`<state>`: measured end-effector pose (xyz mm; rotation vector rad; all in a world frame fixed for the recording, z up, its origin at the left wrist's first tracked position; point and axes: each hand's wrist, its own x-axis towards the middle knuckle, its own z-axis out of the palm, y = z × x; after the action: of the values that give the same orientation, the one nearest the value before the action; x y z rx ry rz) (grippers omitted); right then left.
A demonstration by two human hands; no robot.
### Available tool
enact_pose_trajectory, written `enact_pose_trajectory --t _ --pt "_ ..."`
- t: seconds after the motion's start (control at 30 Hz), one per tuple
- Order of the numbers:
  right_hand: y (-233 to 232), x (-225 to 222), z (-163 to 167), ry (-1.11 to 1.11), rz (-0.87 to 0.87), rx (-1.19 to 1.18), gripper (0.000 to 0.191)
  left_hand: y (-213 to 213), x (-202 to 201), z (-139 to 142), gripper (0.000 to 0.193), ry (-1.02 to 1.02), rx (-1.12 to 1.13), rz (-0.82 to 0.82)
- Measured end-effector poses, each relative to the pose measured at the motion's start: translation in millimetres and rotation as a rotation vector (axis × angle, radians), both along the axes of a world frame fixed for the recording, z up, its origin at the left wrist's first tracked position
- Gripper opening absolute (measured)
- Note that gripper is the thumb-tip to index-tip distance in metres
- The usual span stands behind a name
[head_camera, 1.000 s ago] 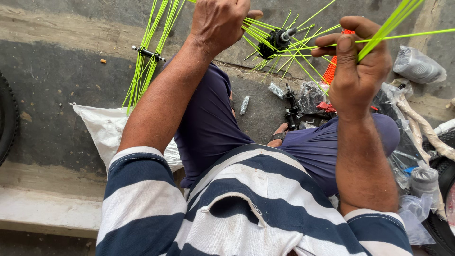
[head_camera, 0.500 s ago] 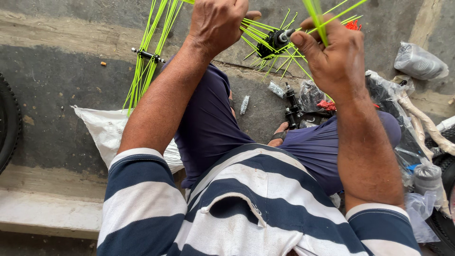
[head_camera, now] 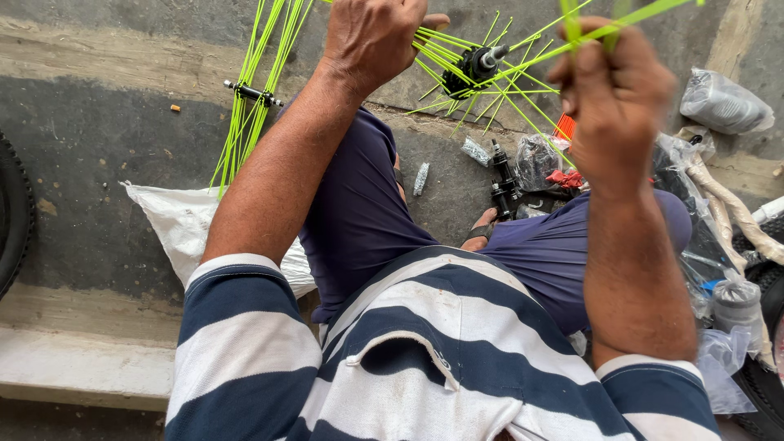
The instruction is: The person sits on the ground and laces a bicycle wheel, inserting green spokes one at a time through the hub flange holes and arranging them into a fan pattern. They gather and align bundles of spokes by hand, then reach for more spokes from the pile beside them.
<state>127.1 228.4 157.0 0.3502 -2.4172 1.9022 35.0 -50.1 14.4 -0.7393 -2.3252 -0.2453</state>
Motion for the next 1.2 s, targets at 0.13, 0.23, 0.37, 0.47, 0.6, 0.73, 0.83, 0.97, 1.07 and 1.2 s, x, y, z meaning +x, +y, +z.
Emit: enact_pose_trajectory --t 0.13,0.23,0.37,0.47,0.6,0.73,0.83,0.97,1.07,1.2 --pt "-11.4 -10.2 -2.3 -0.114 0.059 0.067 0.034 -0.2 0.3 0.1 0.041 0.013 -0.005 0.020" --pt "-12.6 -10.1 -5.2 -0.068 0.174 0.014 0.049 -1.8 1.7 0.2 0.039 0.024 -0.001 0.030" --pt "-10.0 -3.1 -13.2 0.110 0.060 -0.064 0.065 -1.4 0.6 1.0 0.041 0.000 0.020 0.022" --pt "-6.7 -1.0 -15.7 0.168 0.171 -0.066 0.050 -1.4 1.3 2.2 0.041 0.039 -0.012 0.028" --pt "-8.5 -5.6 -12.8 0.125 0.179 0.218 0.024 0.2 1.8 5.0 0.042 -0.018 0.008 0.004" --pt "-11.1 -4.5 -7.7 0.048 -0.041 -0.017 0.021 -2.0 1.1 7.7 0.044 -0.008 0.011 0.015" --pt "-1.4 5.5 -3.7 0.094 -0.012 -0.098 0.023 -3.3 4.0 6.4 0.043 -0.021 0.005 0.028" --pt "16.5 18.3 -1.6 0.134 -0.004 -0.009 0.030 -1.8 2.7 2.3 0.041 0.002 -0.018 0.029" --pt "22.6 30.1 -0.9 0.106 -0.029 0.029 0.031 -1.8 2.4 -1.4 0.039 0.026 -0.005 0.025" --pt "21.1 42.9 -5.4 0.073 -0.007 -0.130 0.031 -3.7 2.0 -4.1 0.036 0.038 -0.031 0.020"
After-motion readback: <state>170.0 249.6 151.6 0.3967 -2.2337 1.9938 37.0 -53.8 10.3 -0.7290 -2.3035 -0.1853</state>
